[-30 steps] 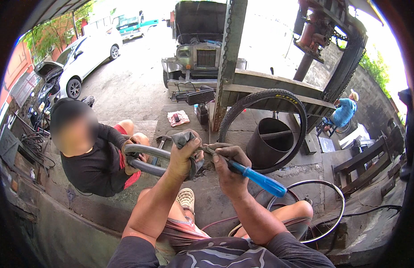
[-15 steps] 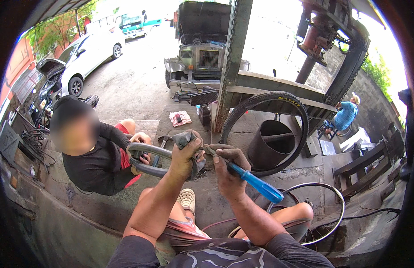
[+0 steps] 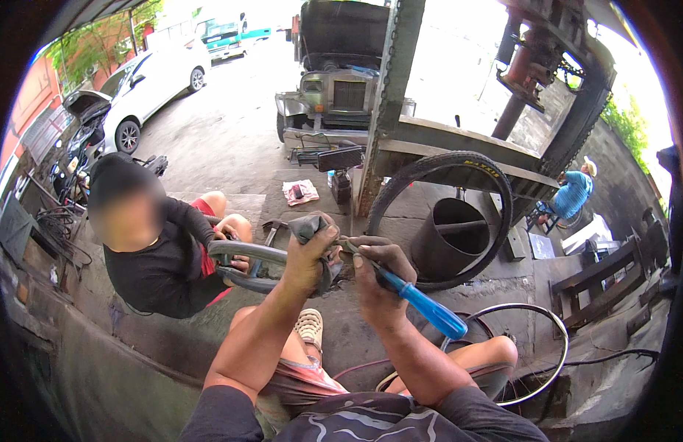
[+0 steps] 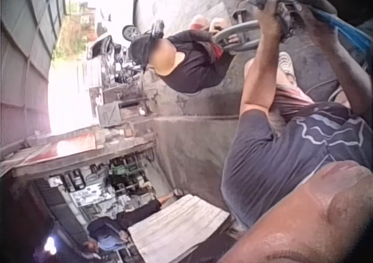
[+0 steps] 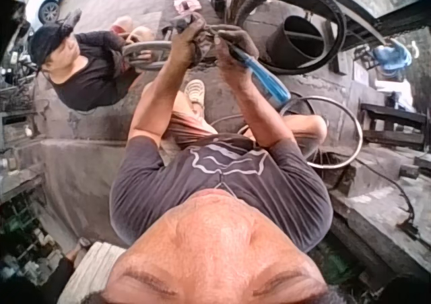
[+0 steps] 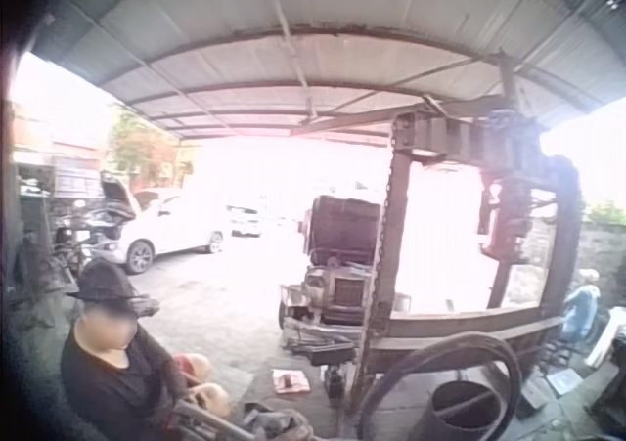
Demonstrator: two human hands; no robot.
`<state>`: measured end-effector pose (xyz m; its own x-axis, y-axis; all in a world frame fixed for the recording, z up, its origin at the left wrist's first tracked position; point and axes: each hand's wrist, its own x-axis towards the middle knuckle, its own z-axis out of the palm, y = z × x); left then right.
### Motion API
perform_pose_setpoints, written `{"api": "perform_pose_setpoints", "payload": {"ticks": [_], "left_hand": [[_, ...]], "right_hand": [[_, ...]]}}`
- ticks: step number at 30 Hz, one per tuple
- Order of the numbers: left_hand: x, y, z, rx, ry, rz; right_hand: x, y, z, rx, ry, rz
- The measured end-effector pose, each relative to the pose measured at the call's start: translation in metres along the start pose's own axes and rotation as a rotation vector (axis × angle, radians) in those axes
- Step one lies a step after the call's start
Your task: The person removes a bicycle tire from the rim, extracts the inner tube, and uses a blue tool to inspect or repair the tube. They then reinsert the tube into the tire and begin seating the tire back onto the rim.
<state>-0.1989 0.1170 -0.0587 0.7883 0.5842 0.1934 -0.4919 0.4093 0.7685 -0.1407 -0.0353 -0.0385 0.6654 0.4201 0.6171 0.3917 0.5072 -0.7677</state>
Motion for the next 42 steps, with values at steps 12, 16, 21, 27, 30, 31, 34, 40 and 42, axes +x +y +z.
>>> {"api": "perform_pose_setpoints", "payload": {"ticks": [12, 16, 21, 27, 30, 31, 34, 40, 42], "left_hand": [[0.0, -0.003, 0.006, 0.092, -0.051, 0.027], [-0.003, -0.001, 0.012, 0.13, -0.025, 0.029], [-0.001, -0.003, 0.011, 0.072, -0.031, -0.003], [0.002, -0.005, 0.012, 0.095, -0.06, 0.025], [0.002, -0.006, 0.009, 0.082, -0.05, 0.022], [0.002, -0.006, 0.009, 0.088, -0.054, 0.024], [0.001, -0.003, 0.008, 0.097, -0.066, 0.026], [0.002, -0.006, 0.005, 0.085, -0.063, 0.019], [0.003, -0.006, 0.004, 0.085, -0.056, 0.021]], "right_hand": [[-0.003, 0.002, -0.008, 0.003, 0.003, -0.023], [-0.005, 0.002, -0.008, 0.024, 0.024, -0.014], [-0.004, -0.005, -0.009, 0.009, 0.019, 0.01], [-0.003, 0.003, -0.01, -0.002, 0.02, -0.046], [-0.004, 0.005, -0.01, 0.003, 0.013, -0.05], [-0.003, 0.003, -0.009, 0.002, 0.012, -0.057], [-0.002, 0.002, -0.01, -0.02, 0.002, -0.075], [-0.003, 0.003, -0.008, -0.024, -0.001, -0.035], [-0.003, 0.004, -0.008, -0.019, 0.0, -0.031]]}}
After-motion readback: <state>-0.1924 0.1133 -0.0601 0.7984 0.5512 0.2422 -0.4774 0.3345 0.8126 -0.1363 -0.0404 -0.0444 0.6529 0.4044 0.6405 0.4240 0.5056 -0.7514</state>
